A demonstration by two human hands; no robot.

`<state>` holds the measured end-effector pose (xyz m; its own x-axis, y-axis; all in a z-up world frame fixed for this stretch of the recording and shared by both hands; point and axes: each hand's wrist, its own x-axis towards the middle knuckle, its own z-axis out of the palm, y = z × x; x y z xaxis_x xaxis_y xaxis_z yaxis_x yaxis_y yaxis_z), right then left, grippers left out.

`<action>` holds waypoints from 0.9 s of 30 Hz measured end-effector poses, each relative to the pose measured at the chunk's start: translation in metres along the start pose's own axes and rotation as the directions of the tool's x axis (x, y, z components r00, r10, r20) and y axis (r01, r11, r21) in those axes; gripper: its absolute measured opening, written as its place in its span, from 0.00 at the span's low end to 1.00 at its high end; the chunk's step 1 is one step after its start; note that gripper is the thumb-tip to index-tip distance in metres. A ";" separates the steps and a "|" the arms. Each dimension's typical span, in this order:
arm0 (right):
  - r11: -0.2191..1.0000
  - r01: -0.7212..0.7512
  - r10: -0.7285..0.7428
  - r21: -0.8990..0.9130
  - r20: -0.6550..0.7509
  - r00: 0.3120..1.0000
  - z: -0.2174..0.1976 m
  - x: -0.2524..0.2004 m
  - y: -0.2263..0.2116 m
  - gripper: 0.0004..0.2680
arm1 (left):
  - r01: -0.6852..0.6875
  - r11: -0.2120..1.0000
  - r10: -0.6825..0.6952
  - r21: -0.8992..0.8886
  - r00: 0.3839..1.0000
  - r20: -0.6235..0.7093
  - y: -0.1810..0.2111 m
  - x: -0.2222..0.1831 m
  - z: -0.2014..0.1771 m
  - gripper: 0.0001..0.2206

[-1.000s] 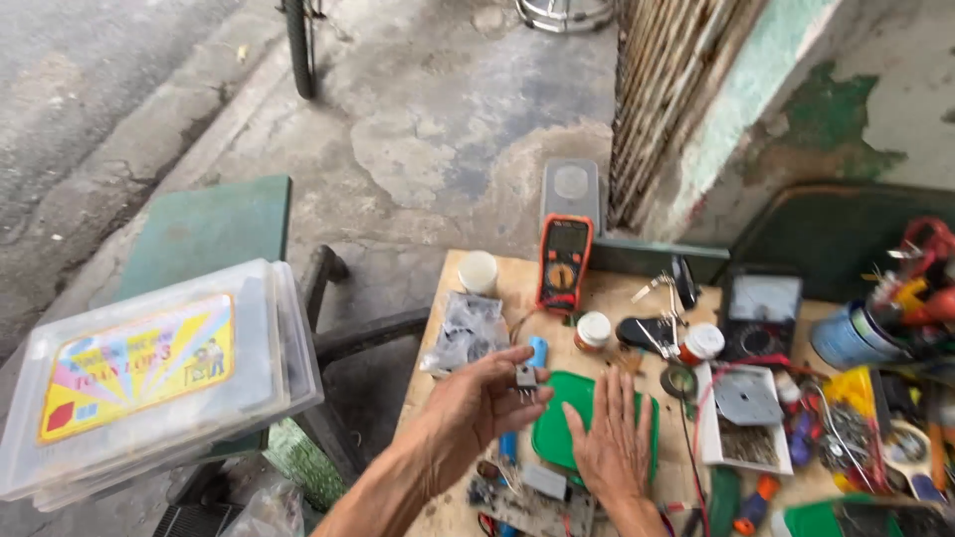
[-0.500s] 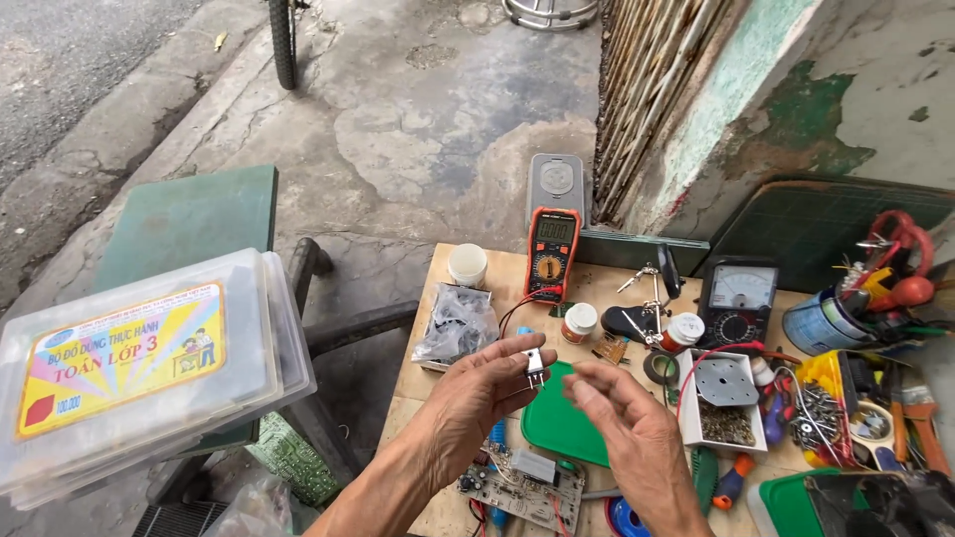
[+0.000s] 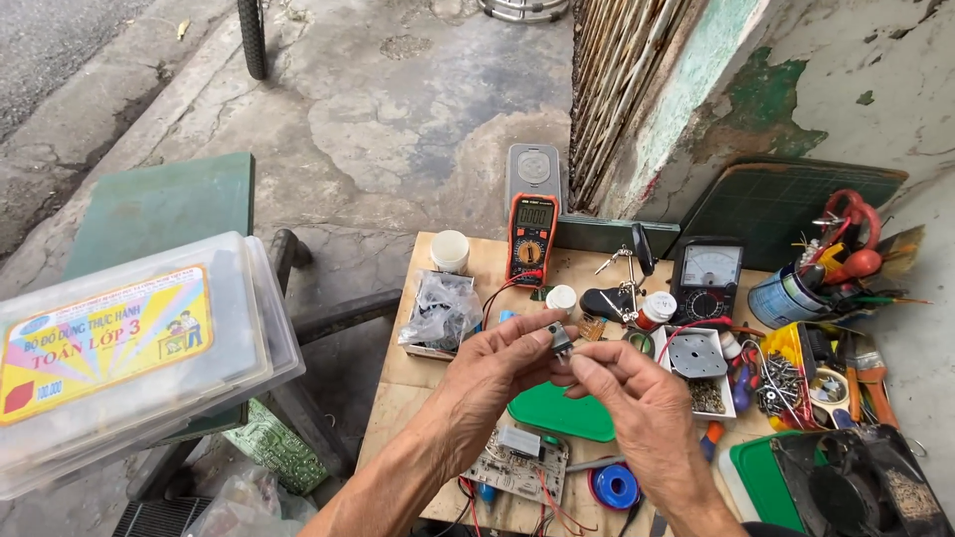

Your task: Selecting an electronic component from a storage container and using a multimeter to test a circuit board.

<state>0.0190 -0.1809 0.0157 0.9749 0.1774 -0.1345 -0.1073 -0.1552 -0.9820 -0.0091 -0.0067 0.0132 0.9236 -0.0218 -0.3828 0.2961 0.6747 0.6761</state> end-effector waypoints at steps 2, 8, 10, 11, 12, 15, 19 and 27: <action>0.998 -0.057 0.057 -0.014 -0.018 0.998 -0.004 0.001 -0.012 0.08 | -0.040 0.998 0.038 0.053 0.998 0.045 0.002 -0.003 0.000 0.22; 0.868 -0.286 0.222 0.406 0.199 0.955 -0.020 0.011 -0.002 0.11 | -0.028 0.973 0.043 0.228 0.997 -0.058 0.015 -0.018 0.019 0.19; 0.828 -0.341 0.252 0.444 0.249 0.935 -0.018 0.011 0.005 0.12 | -0.039 0.973 0.055 0.225 0.996 -0.067 0.011 -0.015 0.016 0.18; 0.785 -0.392 0.279 0.480 0.291 0.915 -0.019 0.011 0.007 0.14 | -0.047 0.973 0.064 0.224 0.996 -0.069 0.009 -0.011 0.016 0.17; 0.784 -0.388 0.276 0.484 0.288 0.917 -0.016 0.009 0.007 0.14 | -0.047 0.973 0.063 0.228 0.996 -0.065 0.006 -0.007 0.016 0.17; 0.767 -0.408 0.298 0.495 0.288 0.910 -0.011 0.005 0.001 0.12 | -0.074 0.959 0.120 0.275 0.981 -0.155 -0.004 0.008 0.014 0.12; 0.800 -0.374 0.324 0.469 0.187 0.928 -0.013 0.010 -0.005 0.14 | -0.103 0.945 0.172 0.311 0.964 -0.203 -0.015 0.029 0.005 0.11; 0.835 -0.330 0.287 0.440 0.163 0.944 -0.014 0.031 0.016 0.11 | -0.178 0.873 0.245 0.454 0.965 -0.094 -0.018 0.032 0.006 0.11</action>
<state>0.0500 -0.1920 -0.0022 0.8576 0.2809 -0.4308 -0.4973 0.2394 -0.8339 0.0165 -0.0235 -0.0076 0.9410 0.2137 -0.2624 0.2046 0.2584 0.9441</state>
